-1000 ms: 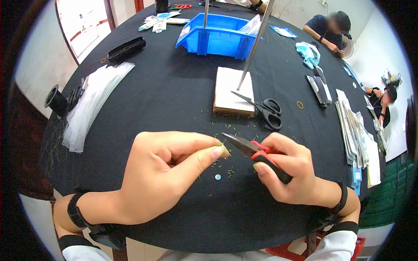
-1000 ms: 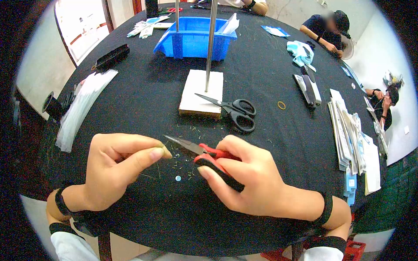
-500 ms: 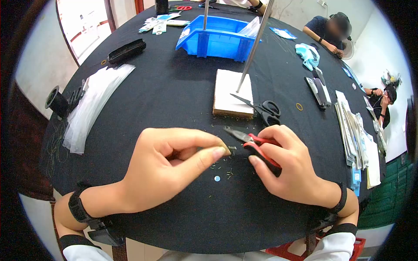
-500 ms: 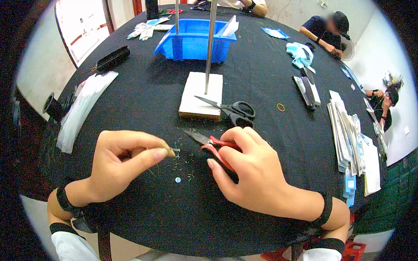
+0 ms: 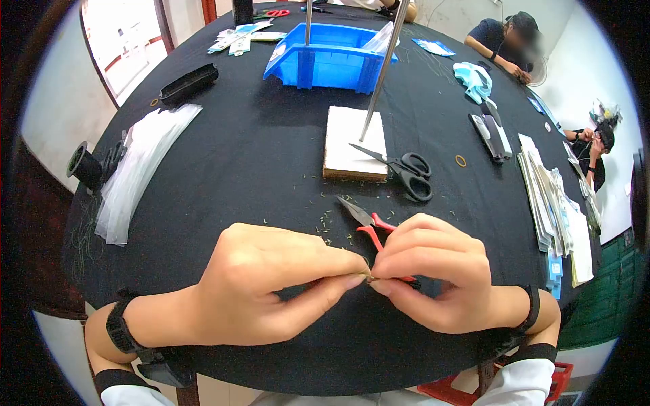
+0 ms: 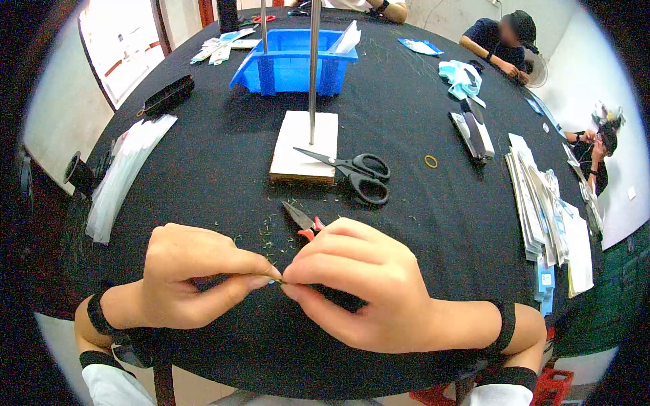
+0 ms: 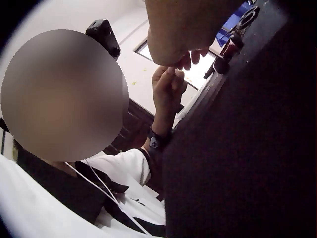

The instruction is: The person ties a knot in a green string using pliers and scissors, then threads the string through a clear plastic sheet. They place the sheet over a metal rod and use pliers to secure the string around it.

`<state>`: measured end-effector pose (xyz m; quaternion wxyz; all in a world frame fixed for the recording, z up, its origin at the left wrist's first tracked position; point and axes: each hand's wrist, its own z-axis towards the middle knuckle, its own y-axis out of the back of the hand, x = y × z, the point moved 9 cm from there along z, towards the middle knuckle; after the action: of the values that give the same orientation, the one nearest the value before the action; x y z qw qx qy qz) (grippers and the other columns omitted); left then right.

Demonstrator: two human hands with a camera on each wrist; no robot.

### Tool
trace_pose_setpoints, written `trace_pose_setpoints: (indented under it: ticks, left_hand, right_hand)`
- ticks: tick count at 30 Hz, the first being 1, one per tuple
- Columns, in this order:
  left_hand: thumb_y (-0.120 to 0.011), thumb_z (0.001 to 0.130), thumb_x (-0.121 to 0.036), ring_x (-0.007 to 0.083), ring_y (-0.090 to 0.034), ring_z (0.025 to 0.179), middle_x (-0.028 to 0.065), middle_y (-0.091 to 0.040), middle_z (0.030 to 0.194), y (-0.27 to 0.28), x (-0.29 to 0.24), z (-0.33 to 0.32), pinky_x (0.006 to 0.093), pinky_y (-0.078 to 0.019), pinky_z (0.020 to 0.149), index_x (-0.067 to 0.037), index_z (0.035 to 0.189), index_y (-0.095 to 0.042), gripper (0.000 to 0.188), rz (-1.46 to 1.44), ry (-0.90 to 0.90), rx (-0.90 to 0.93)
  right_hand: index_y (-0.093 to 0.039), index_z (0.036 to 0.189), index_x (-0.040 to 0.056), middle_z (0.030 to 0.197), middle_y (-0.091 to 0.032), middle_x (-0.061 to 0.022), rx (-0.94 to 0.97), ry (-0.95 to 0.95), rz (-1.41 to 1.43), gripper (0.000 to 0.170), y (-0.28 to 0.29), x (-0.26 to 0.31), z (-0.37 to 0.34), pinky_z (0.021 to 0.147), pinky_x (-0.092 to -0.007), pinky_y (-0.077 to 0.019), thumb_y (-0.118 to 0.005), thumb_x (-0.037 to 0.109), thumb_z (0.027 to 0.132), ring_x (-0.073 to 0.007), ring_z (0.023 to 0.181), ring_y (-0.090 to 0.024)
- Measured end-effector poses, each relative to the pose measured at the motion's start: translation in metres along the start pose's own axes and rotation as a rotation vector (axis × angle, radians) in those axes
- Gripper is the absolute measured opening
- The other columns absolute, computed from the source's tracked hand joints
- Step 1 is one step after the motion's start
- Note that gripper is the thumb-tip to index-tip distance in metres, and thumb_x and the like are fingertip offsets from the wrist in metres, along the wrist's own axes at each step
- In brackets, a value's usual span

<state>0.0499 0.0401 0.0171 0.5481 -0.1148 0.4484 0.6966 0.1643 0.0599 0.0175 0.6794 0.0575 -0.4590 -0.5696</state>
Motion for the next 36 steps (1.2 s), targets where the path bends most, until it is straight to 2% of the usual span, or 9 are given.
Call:
trace_pose_setpoints:
  ticks: [5, 8, 17, 20, 24, 27, 30, 33, 36]
  left_hand:
    - [-0.07, 0.07, -0.003, 0.0178, -0.057, 0.048, 0.008, -0.06, 0.06, -0.001, -0.003, 0.001, 0.0261, -0.0406, 0.044, -0.007, 0.081, -0.069, 0.012, -0.001, 0.027, 0.038]
    - [-0.07, 0.069, -0.003, 0.0186, -0.059, 0.051, 0.0085, -0.061, 0.062, -0.003, -0.003, 0.002, 0.0264, -0.0418, 0.045, -0.006, 0.081, -0.068, 0.012, -0.008, 0.021, 0.055]
    - [-0.069, 0.068, -0.001, 0.0206, -0.061, 0.055, 0.0095, -0.062, 0.065, -0.006, -0.004, -0.001, 0.0272, -0.0457, 0.048, -0.004, 0.078, -0.067, 0.011, -0.007, -0.03, 0.032]
    - [-0.069, 0.069, -0.001, 0.0209, -0.061, 0.055, 0.0101, -0.063, 0.066, -0.007, -0.004, -0.001, 0.0274, -0.0459, 0.048, -0.004, 0.078, -0.066, 0.01, -0.019, -0.029, 0.027]
    - [-0.069, 0.071, -0.001, 0.0183, -0.061, 0.054, 0.009, -0.063, 0.068, -0.007, -0.003, -0.001, 0.0262, -0.0454, 0.049, -0.003, 0.08, -0.066, 0.01, -0.012, -0.014, 0.027]
    - [-0.07, 0.072, -0.003, 0.0144, -0.059, 0.054, 0.0076, -0.063, 0.069, -0.007, 0.004, -0.001, 0.0234, -0.0432, 0.048, -0.002, 0.081, -0.066, 0.011, -0.021, 0.158, 0.108]
    - [-0.069, 0.074, -0.003, 0.0099, -0.057, 0.055, 0.0067, -0.063, 0.071, -0.007, 0.01, -0.004, 0.0209, -0.041, 0.048, -0.001, 0.083, -0.066, 0.009, -0.106, 0.207, 0.097]
    - [-0.067, 0.077, -0.001, 0.0068, -0.056, 0.058, 0.0068, -0.063, 0.073, -0.011, 0.02, -0.007, 0.0194, -0.0399, 0.048, 0.001, 0.083, -0.065, 0.007, -0.327, 0.323, 0.061]
    - [-0.066, 0.079, -0.001, 0.0047, -0.056, 0.061, 0.0059, -0.063, 0.074, -0.016, 0.027, -0.011, 0.0183, -0.0407, 0.05, 0.002, 0.084, -0.065, 0.005, -0.414, 0.461, 0.092]
  right_hand:
    - [-0.062, 0.077, 0.0041, 0.077, -0.059, -0.0049, -0.055, 0.195, -0.257, 0.021, 0.003, 0.022, -0.001, 0.061, -0.033, -0.0466, -0.072, 0.004, 0.058, -0.022, 0.068, -0.057]
    - [-0.062, 0.077, 0.004, 0.077, -0.058, -0.0046, -0.046, 0.233, -0.319, 0.023, 0.002, 0.026, -0.002, 0.061, -0.0322, -0.0463, -0.07, 0.006, 0.055, -0.0215, 0.068, -0.057]
    - [-0.06, 0.077, 0.0017, 0.077, -0.056, -0.0056, -0.041, 0.275, -0.341, 0.024, -0.005, 0.027, -0.006, 0.061, -0.0335, -0.0462, -0.069, 0.005, 0.055, -0.0214, 0.068, -0.056]
    - [-0.059, 0.079, 0.0022, 0.077, -0.056, -0.0064, -0.021, 0.231, -0.252, 0.021, -0.006, 0.022, -0.004, 0.065, -0.0351, -0.0465, -0.068, 0.004, 0.06, -0.0232, 0.068, -0.055]
    - [-0.059, 0.081, 0.0025, 0.077, -0.057, -0.0088, 0.064, 0.024, -0.061, 0.015, -0.008, 0.006, -0.002, 0.07, -0.035, -0.0462, -0.067, 0.002, 0.068, -0.0259, 0.069, -0.056]
    - [-0.059, 0.082, 0.0008, 0.079, -0.06, -0.0107, 0.089, -0.158, 0.14, 0.01, -0.008, -0.007, -0.002, 0.07, -0.034, -0.0454, -0.065, 0.001, 0.074, -0.027, 0.072, -0.059]
    - [-0.06, 0.083, -0.0001, 0.078, -0.061, -0.0098, 0.148, -0.222, 0.248, 0.009, -0.012, -0.013, -0.004, 0.069, -0.0313, -0.0457, -0.065, 0.003, 0.076, -0.0227, 0.072, -0.06]
    - [-0.061, 0.083, -0.0003, 0.078, -0.062, -0.0083, 0.2, -0.403, 0.403, 0.008, -0.02, -0.023, -0.011, 0.068, -0.0281, -0.0459, -0.065, 0.005, 0.078, -0.0173, 0.072, -0.061]
    - [-0.062, 0.083, -0.0003, 0.078, -0.063, -0.0072, 0.194, -0.458, 0.474, 0.008, -0.026, -0.029, -0.016, 0.067, -0.0272, -0.0462, -0.065, 0.006, 0.079, -0.0137, 0.072, -0.061]
